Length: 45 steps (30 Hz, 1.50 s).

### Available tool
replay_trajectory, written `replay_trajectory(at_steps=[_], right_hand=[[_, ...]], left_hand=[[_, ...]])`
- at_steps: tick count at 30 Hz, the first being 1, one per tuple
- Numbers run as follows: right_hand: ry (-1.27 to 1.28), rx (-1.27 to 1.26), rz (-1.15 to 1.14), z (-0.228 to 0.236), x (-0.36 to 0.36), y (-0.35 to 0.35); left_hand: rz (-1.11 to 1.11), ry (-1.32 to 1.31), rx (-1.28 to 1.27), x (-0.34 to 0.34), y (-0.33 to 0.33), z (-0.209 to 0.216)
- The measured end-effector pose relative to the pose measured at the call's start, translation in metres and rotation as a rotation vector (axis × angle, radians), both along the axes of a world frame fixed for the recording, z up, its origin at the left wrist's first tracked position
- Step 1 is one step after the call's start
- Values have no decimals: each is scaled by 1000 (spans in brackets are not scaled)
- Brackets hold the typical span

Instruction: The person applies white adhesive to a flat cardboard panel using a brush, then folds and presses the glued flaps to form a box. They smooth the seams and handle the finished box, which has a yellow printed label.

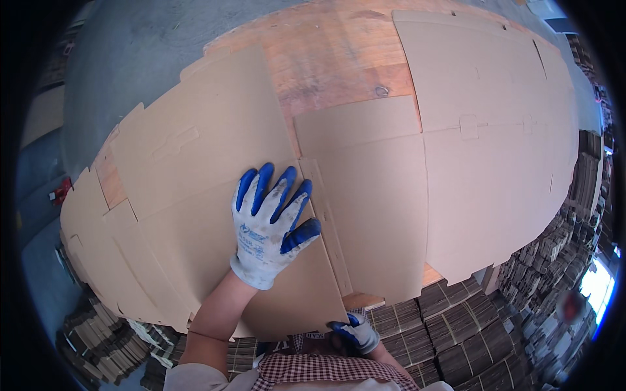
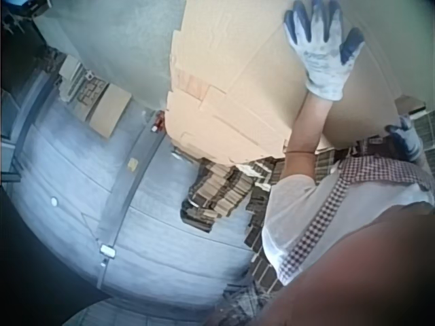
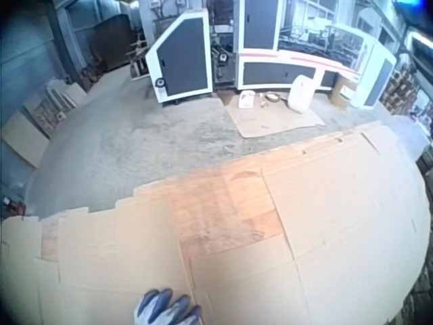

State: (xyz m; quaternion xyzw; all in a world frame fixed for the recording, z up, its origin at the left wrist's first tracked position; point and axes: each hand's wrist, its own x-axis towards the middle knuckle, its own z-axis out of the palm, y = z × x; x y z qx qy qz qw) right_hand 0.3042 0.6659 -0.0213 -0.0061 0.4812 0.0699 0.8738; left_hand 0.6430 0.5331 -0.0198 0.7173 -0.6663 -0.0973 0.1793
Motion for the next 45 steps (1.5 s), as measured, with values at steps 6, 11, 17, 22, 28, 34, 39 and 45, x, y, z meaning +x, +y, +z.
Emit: replay_trajectory(at_steps=[6,11,17,22,28,34,39,45], right_hand=[[-25,-18,34,0,-1,-1],[10,-25,23,7,6,-7],[-6,-39,34,5,4,-6],[3,7,37,6,4,-8],[10,28,13,3,-2,0],[8,-169,141,-6,-19,-5],[-67,-496,86,-18,-34,8],[-21,-439,-88,-15,-43,25]], left_hand=[[3,4,-7,-2,0,-2],[5,3,-6,-4,-1,-2],[10,-6,-26,-7,-2,-5],[15,-23,-12,-9,-2,-7],[21,-40,-15,-13,-7,-6],[-4,-103,-55,-34,-18,-18],[-38,-193,-51,-53,-15,-20],[-30,-229,-23,-74,-14,-18]])
